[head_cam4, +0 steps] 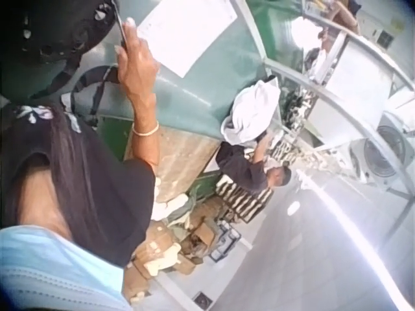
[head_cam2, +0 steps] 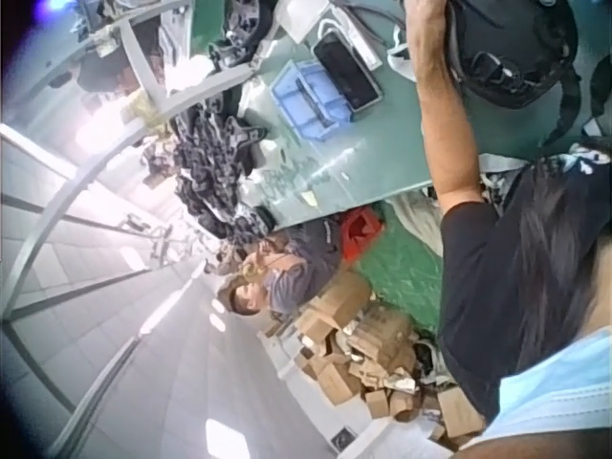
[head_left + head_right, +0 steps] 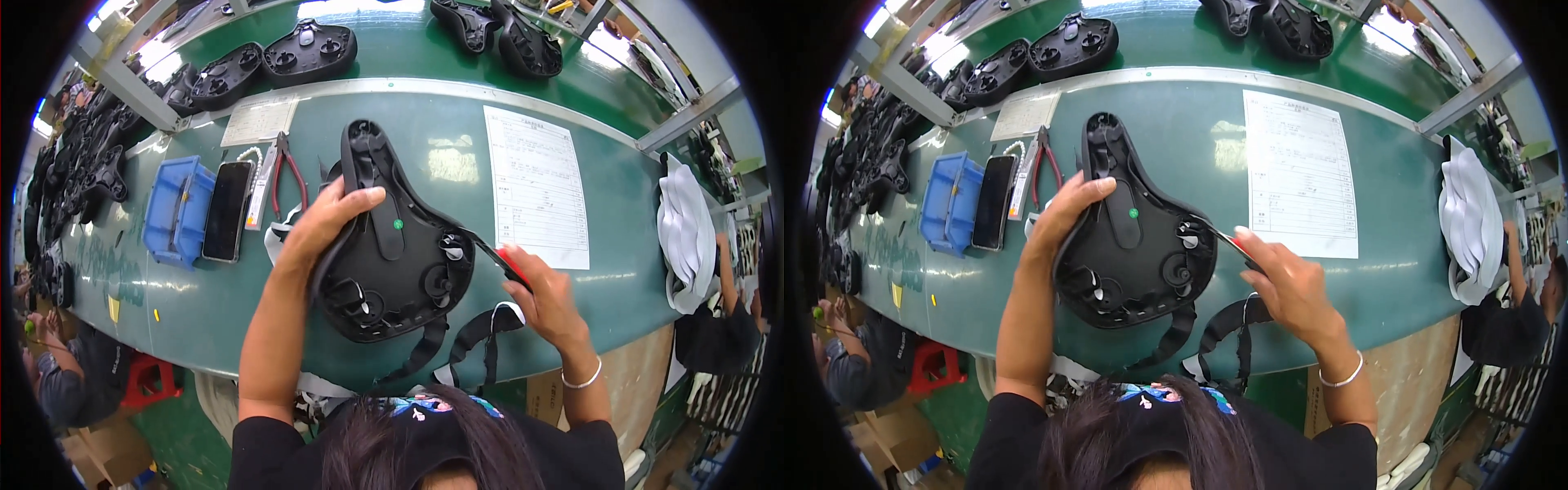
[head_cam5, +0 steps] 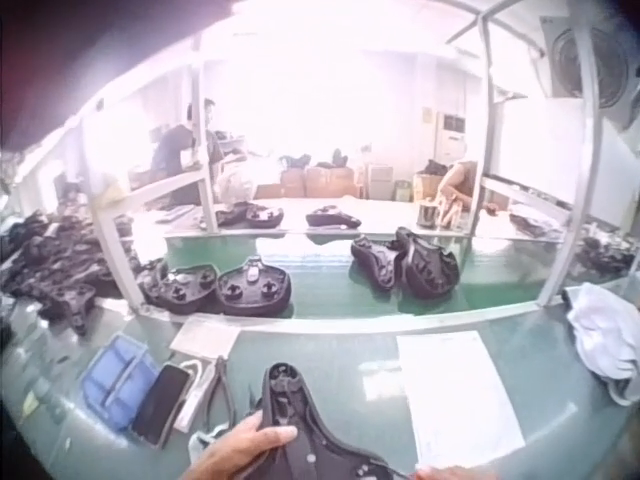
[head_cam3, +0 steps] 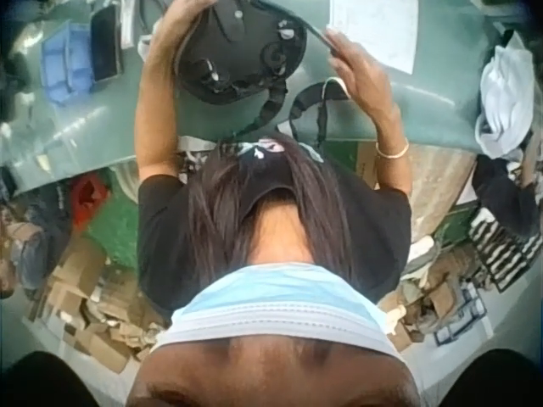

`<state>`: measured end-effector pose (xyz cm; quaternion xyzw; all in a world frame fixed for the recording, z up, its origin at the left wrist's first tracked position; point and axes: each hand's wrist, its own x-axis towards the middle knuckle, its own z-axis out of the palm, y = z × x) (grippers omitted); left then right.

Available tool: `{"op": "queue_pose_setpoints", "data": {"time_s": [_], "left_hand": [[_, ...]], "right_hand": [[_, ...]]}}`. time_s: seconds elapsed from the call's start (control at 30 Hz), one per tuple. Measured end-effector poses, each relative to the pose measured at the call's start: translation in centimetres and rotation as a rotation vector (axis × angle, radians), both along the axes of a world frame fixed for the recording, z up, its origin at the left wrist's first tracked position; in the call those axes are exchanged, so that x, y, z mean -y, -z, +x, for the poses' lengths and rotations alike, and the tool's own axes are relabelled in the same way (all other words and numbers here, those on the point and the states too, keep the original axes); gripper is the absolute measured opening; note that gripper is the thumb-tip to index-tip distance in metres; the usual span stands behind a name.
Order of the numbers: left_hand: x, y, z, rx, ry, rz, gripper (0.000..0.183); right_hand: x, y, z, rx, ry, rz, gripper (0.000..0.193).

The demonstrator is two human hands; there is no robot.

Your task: Trimming excess material from the underside of bicycle seats using a utility knife.

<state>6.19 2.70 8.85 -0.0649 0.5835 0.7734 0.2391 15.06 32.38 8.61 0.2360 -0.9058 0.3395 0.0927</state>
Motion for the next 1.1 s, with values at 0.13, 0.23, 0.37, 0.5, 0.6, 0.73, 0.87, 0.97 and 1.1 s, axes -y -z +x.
{"op": "queue_pose_setpoints", "data": {"time_s": [0.13, 0.23, 0.37, 0.5, 0.6, 0.73, 0.87, 0.97, 1.1], "left_hand": [[-0.6, -2.1, -0.8, -0.024, 0.067, -0.074, 0.05], [0.0, -2.1, -1.3, -0.096, 0.138, -0.223, 0.047], [0.4, -1.5, -0.1, -0.101, 0.052, -0.236, 0.046], [0.4, 0.7, 3.3, -0.089, -0.212, -0.146, 0.042], [0.8, 0.6, 5.8, -0.136, -0.293, -0.212, 0.042], [1.1, 0.6, 7.7, -0.179, -0.378, -0.134, 0.048], [1.0, 0.7, 9.8, -0.163, -0.425, -0.093, 0.052], [1.1, 1.4, 10.8, -0.184, -0.51, -0.166, 0.054], [3.8, 6.2, 14.0, -0.254, -0.868, -0.859, 0.062]], "right_hand": [[0.9, -2.5, -2.3, -0.109, -0.16, 0.474, 0.054], [0.4, -2.0, -2.2, -0.107, -0.167, 0.574, 0.059], [2.1, 2.3, 3.3, 0.147, 0.032, 0.399, 0.06], [5.4, 3.8, 7.5, 0.221, 0.19, 0.131, 0.063], [5.9, 2.5, 10.4, 0.301, 0.216, 0.152, 0.063], [4.0, 1.2, 8.0, 0.362, 0.22, -0.114, 0.06], [7.4, 0.3, 2.4, 0.122, 0.137, -0.314, 0.061], [8.7, 1.4, -1.4, -0.032, 0.017, -0.198, 0.056], [0.9, 3.2, -4.4, 0.387, 0.465, -1.359, 0.047]]}}
